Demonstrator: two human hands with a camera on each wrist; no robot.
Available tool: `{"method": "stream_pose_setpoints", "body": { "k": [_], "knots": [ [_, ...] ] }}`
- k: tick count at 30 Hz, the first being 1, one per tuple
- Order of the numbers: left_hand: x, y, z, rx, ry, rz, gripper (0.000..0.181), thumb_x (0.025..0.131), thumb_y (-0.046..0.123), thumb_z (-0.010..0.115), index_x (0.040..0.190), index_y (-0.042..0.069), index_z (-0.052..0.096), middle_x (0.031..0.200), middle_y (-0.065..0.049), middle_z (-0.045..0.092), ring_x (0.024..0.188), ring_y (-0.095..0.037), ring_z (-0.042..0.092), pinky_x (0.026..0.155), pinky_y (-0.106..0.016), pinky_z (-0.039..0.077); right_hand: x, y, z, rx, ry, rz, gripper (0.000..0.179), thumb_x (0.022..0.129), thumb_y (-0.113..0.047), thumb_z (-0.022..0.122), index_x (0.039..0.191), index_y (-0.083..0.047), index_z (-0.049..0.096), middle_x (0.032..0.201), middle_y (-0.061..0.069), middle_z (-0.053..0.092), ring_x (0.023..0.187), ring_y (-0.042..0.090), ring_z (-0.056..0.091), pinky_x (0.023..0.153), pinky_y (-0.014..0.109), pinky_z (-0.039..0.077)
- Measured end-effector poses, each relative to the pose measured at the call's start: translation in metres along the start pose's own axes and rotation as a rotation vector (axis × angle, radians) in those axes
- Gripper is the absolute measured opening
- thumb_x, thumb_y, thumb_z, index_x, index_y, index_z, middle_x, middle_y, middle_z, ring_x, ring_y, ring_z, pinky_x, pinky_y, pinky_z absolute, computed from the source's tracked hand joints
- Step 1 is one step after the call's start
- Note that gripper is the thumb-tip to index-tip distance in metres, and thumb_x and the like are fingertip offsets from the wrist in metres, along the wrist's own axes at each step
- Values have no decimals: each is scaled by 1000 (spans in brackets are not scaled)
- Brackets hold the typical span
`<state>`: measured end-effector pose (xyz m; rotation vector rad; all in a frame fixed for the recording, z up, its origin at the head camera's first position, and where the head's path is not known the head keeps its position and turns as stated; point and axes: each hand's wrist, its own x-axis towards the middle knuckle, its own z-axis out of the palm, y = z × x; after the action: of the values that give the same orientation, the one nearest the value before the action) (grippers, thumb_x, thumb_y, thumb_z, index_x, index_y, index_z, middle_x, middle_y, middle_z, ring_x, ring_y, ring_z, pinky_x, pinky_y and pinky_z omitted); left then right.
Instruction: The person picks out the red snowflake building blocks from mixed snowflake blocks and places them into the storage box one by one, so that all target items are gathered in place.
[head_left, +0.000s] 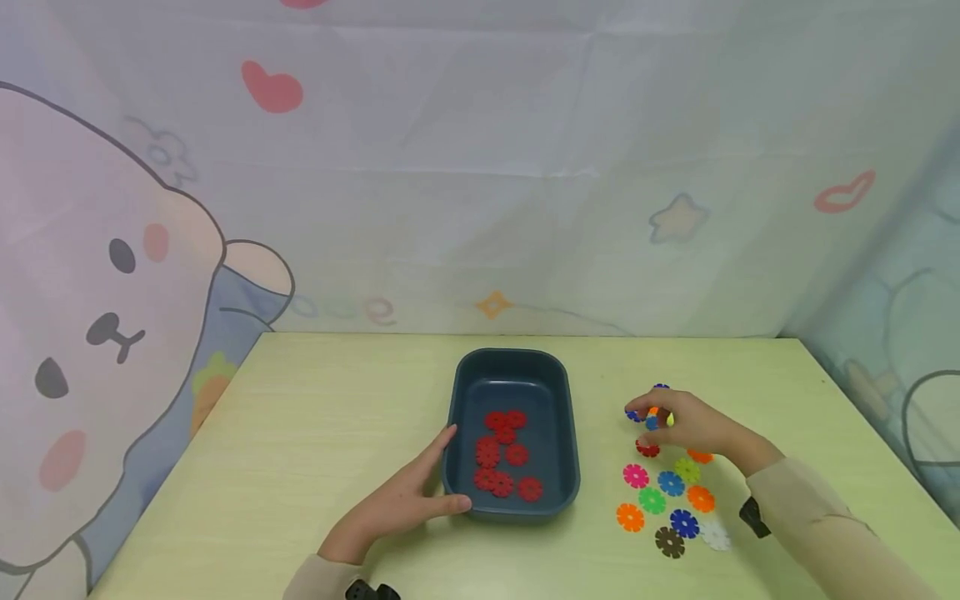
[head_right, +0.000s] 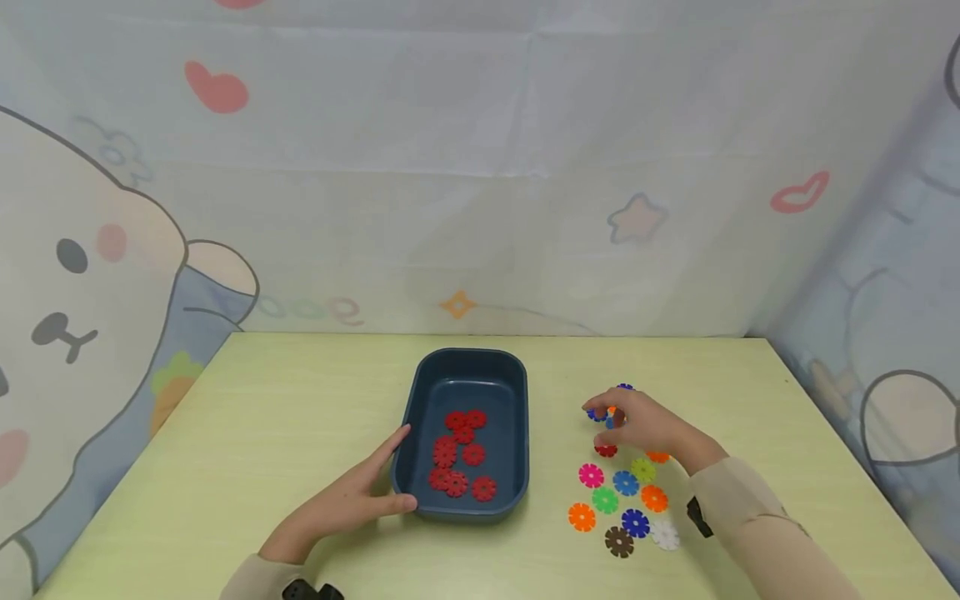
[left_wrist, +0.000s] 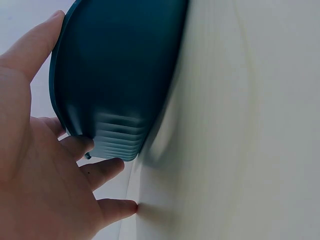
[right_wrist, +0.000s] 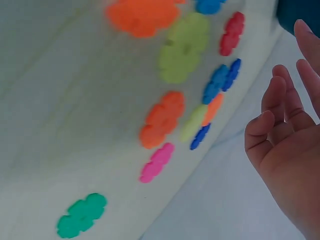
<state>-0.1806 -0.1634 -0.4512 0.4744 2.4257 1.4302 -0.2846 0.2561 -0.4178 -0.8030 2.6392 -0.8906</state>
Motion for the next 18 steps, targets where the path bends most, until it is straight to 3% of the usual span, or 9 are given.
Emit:
{"method": "stream_pose_setpoints", "body": {
  "k": [7, 18],
  "knots": [
    [0, 0, -1, -7, 2, 13, 97, 86, 33, 74, 157, 20, 8, 162, -4, 9, 148, -29, 7, 115, -58, 15, -2, 14, 10, -17, -42, 50, 45, 82, -17, 77, 122, -1, 62, 107, 10, 61, 80, 16, 52, 65, 23, 49],
    [-1, 0, -1, -10, -3, 18, 98, 86, 32, 74, 157, 19, 9, 162, -6, 9, 148, -30, 7, 115, -58, 15, -1, 22, 17, -4, -71, 71, 45, 80, -15, 78, 120, -2, 63, 108, 6, 62, 75, 16, 49, 64, 24, 48]
  ]
}}
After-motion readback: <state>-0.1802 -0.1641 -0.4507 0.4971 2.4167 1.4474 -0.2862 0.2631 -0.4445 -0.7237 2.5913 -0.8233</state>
